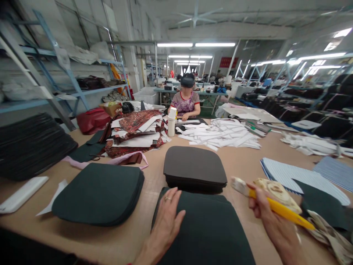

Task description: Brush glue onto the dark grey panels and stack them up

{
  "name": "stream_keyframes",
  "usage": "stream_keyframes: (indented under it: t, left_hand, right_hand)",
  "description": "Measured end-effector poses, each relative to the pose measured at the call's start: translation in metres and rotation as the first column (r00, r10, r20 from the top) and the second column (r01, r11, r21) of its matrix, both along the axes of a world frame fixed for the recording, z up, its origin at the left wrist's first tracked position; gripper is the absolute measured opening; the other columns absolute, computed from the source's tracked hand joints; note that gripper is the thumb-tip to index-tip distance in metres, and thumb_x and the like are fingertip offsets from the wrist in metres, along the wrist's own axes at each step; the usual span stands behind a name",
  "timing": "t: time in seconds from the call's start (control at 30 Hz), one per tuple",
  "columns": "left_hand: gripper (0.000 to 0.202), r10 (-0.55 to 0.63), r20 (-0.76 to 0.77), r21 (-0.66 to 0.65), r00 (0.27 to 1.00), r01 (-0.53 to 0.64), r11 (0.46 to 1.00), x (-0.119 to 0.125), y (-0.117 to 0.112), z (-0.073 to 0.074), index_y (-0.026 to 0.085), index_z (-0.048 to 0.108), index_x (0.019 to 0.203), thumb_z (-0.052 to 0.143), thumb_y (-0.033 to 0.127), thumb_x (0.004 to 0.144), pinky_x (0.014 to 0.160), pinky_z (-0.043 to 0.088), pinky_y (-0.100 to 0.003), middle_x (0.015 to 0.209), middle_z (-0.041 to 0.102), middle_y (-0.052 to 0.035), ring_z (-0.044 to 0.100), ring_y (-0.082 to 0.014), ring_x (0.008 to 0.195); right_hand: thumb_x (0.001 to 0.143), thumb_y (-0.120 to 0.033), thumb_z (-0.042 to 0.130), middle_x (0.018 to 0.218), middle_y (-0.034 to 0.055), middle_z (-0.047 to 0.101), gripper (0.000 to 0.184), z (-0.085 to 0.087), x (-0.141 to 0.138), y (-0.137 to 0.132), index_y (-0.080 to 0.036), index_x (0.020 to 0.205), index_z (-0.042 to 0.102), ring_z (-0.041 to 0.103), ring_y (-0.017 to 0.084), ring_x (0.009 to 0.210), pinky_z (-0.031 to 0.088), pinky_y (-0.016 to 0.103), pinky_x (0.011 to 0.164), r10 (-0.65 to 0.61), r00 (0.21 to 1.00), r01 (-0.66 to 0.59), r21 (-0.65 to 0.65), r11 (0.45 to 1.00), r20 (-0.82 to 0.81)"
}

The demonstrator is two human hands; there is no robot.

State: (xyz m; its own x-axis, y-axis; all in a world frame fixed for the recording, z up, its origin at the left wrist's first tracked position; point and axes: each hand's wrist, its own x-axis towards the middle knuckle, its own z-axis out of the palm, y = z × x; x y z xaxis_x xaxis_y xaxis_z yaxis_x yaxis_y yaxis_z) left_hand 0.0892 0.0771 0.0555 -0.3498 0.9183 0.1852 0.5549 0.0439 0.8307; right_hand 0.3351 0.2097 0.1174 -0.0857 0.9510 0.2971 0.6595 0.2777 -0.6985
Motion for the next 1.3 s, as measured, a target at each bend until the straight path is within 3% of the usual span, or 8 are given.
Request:
stream_keyframes:
  t: [0.13,0.23,0.33,0.67,0.73,0.93,1.13,1.3]
  left_hand:
    - [0.058,-0.259,-0.337,-0.249,0.905,0.179,0.952,0.004,0.074,0.008,0.005,0.036,0.136,0.047,0.019,0.080,0.112,0.019,-0.049,0.146,0.028,-0.0192,0.020,-0.0329,0.137]
    - [0.054,-0.284,-0.413,-0.316,0.865,0.157,0.936,-0.010,0.110,-0.001,0.007,0.037,0.135,0.045,0.018,0.083,0.111,0.016,-0.052,0.146,0.029,-0.0198,0.018,-0.0370,0.136]
    - [0.053,-0.303,-0.426,-0.344,0.853,0.157,0.926,-0.023,0.124,-0.016,0.016,0.040,0.135,0.048,0.020,0.083,0.109,0.012,-0.058,0.147,0.028,-0.0169,0.014,-0.0403,0.136]
    - [0.059,-0.374,-0.427,-0.421,0.823,0.185,0.888,-0.028,0.132,-0.033,0.018,0.039,0.136,0.055,0.024,0.080,0.104,0.015,-0.066,0.144,0.031,-0.0206,0.021,-0.0434,0.133]
    - [0.057,-0.365,-0.434,-0.399,0.824,0.187,0.898,-0.029,0.131,-0.031,0.019,0.040,0.136,0.053,0.024,0.080,0.104,0.015,-0.066,0.145,0.030,-0.0198,0.018,-0.0436,0.134]
    - [0.053,-0.421,-0.446,-0.473,0.789,0.192,0.860,-0.034,0.126,-0.015,0.020,0.038,0.137,0.045,0.029,0.085,0.106,0.017,-0.062,0.149,0.022,-0.0157,0.009,-0.0420,0.136]
    - [0.052,-0.443,-0.386,-0.497,0.809,0.222,0.839,-0.037,0.127,-0.009,0.018,0.037,0.138,0.040,0.034,0.088,0.107,0.016,-0.062,0.149,0.020,-0.0172,0.006,-0.0423,0.135]
    - [0.050,-0.431,-0.361,-0.487,0.827,0.227,0.844,-0.038,0.128,-0.013,0.020,0.038,0.137,0.037,0.035,0.089,0.106,0.016,-0.064,0.149,0.019,-0.0161,0.004,-0.0417,0.135]
  right_hand:
    - [0.077,-0.063,0.051,0.062,0.0018,0.059,0.059,0.019,-0.096,0.033,-0.013,0.108,0.060,0.054,0.014,0.051,0.047,0.027,0.051,0.293,0.892,-0.370,-0.184,0.911,-0.343]
    - [0.072,-0.059,0.059,0.060,0.0002,0.058,0.061,0.022,-0.164,0.047,-0.012,0.111,0.059,0.053,0.013,0.048,0.046,0.027,0.048,0.492,0.733,-0.631,-0.197,0.751,-0.470]
    - [0.070,-0.053,0.065,0.059,-0.0010,0.056,0.049,0.015,-0.209,0.060,-0.013,0.098,0.065,0.049,0.010,0.048,0.043,0.024,0.047,0.612,0.629,-0.752,-0.174,0.636,-0.479]
    - [0.071,-0.048,0.064,0.063,-0.0017,0.055,0.037,-0.029,-0.248,0.084,-0.014,0.085,0.065,0.045,0.007,0.051,0.037,0.020,0.046,0.699,0.591,-0.805,-0.361,0.472,-0.404]
    - [0.070,-0.047,0.066,0.063,-0.0016,0.054,0.036,-0.033,-0.257,0.094,-0.013,0.081,0.065,0.045,0.007,0.053,0.037,0.020,0.048,0.702,0.584,-0.811,-0.333,0.481,-0.408]
    - [0.068,-0.054,0.065,0.061,-0.0015,0.053,0.046,-0.038,-0.272,0.132,-0.013,0.088,0.064,0.041,0.007,0.048,0.034,0.021,0.044,0.618,0.652,-0.749,-0.245,0.616,-0.439]
    - [0.070,-0.048,0.065,0.055,-0.0022,0.051,0.035,-0.045,-0.273,0.137,-0.014,0.075,0.064,0.039,0.006,0.044,0.031,0.020,0.041,0.753,0.549,-0.828,-0.358,0.431,-0.362]
    - [0.069,-0.052,0.061,0.049,-0.0043,0.044,0.037,-0.056,-0.304,0.175,-0.015,0.063,0.055,0.036,0.006,0.043,0.029,0.021,0.042,0.689,0.635,-0.772,-0.254,0.583,-0.349]
